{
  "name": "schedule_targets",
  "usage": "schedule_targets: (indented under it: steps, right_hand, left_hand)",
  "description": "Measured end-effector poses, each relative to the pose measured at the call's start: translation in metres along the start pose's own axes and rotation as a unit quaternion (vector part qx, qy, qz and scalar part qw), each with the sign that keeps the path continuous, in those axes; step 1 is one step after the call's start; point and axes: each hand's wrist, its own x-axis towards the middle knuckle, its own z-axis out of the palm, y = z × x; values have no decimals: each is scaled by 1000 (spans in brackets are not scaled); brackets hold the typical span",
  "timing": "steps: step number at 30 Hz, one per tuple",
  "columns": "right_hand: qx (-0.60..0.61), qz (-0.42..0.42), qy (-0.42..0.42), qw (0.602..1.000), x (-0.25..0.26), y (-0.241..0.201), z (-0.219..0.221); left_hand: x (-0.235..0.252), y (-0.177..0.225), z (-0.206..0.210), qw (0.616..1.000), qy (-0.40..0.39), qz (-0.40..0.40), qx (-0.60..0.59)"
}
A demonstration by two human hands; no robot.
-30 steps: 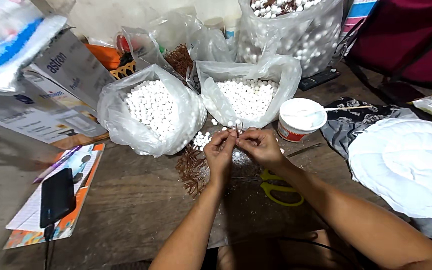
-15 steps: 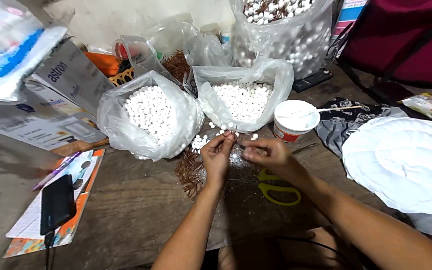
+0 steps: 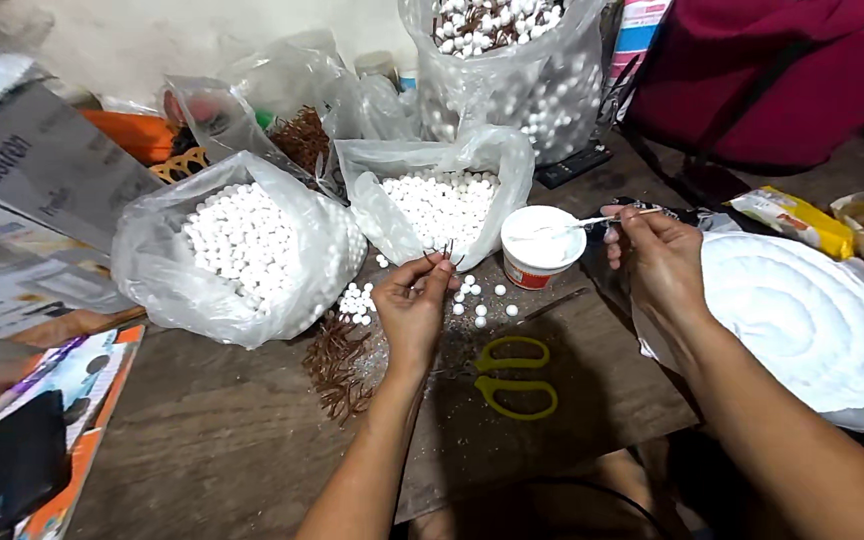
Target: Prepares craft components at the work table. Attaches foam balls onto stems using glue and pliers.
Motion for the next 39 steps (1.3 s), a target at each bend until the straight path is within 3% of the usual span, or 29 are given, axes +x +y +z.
schedule_targets:
  steps: [4,7,13,17,39]
  right_hand:
    - [15,-58,-1,998,8,-2,-8]
    - [71,-49,-4,996,8,-12,-11]
    - [121,-44,-119,985,1,-25,16]
    - [112,-64,-148,980,6,-27,33]
    - [110,-50,-128,984,4,-19,37]
  left_hand:
    - [-4,-12,1,999,-26,28,9]
    - [-9,-19,-6,998,-52,37,27]
    - [-12,-16,-6,991,-56,63,100]
    - [-11,-18,-8,987,-58,88,119]
    - [-7,-25,-11,977,-58,133,156]
